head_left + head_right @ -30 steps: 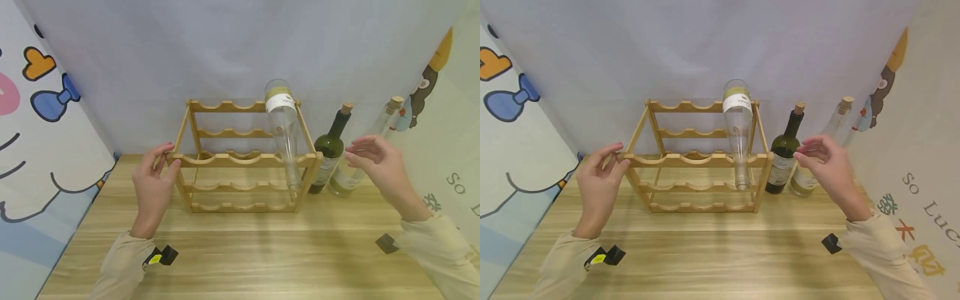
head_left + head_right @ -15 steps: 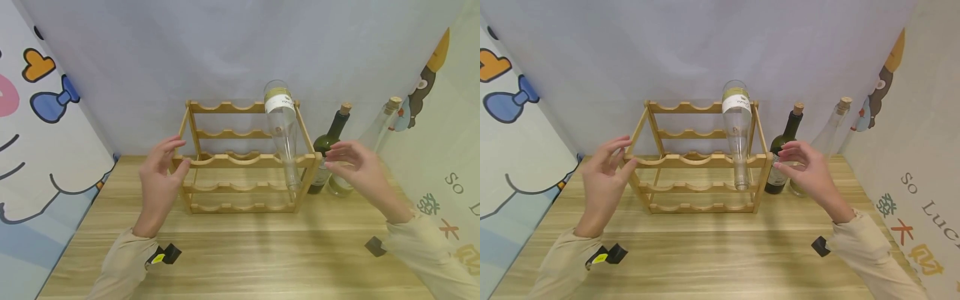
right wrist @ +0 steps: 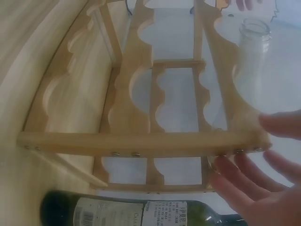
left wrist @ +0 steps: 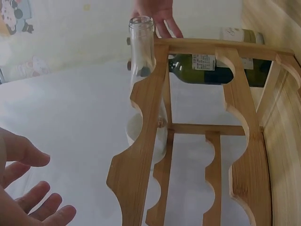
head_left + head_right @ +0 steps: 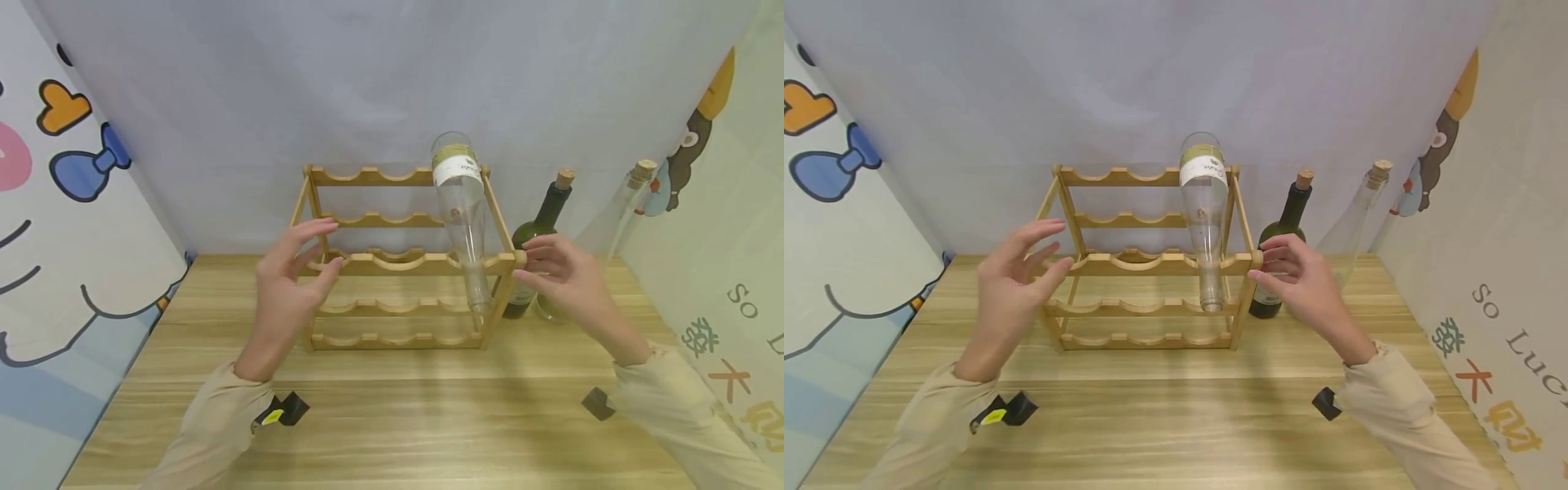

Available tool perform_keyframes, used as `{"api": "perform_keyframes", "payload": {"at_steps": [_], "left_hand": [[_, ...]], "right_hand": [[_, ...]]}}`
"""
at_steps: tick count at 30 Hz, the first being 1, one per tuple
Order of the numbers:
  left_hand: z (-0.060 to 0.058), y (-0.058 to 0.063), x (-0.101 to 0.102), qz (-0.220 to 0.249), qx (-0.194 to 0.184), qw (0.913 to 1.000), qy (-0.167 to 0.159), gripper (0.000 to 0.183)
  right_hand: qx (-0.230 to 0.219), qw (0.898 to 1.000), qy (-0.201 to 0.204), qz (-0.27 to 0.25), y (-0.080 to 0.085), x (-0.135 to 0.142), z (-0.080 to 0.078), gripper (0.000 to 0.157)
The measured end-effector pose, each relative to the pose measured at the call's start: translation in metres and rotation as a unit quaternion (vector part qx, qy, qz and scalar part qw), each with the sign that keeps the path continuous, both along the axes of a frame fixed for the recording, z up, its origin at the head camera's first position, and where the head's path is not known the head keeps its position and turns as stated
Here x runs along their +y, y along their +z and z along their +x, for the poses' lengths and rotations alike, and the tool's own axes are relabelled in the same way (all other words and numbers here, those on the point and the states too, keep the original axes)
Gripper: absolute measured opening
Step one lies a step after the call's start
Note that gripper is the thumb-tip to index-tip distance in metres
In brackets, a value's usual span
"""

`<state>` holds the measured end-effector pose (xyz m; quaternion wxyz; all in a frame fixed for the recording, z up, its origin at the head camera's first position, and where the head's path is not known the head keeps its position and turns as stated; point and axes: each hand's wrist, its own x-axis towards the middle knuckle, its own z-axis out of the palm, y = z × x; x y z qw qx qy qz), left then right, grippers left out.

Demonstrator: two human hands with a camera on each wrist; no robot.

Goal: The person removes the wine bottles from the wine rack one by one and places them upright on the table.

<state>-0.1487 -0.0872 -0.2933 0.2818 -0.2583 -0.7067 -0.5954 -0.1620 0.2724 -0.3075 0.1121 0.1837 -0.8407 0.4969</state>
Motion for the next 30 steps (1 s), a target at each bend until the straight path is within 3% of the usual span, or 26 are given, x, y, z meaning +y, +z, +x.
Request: {"api": "perform_keyframes", "payload": {"at_steps": [11, 19, 30], "left_hand": [[-0.007, 0.0, 0.018, -0.038, 0.033, 0.9979, -0.042, 0.045], [-0.011, 0.001, 0.031, -0.076, 0.047, 0.9903, -0.107, 0.042], [-0.017, 0.001, 0.047, -0.125, 0.095, 0.9793, -0.128, 0.039]], "right_hand": [[0.05, 0.998, 0.001, -0.03, -0.015, -0.009, -0.006, 0.034], [0.062, 0.996, -0.007, -0.056, -0.022, -0.014, -0.008, 0.036], [0.072, 0.995, -0.005, -0.074, -0.027, -0.016, -0.009, 0.035]]}}
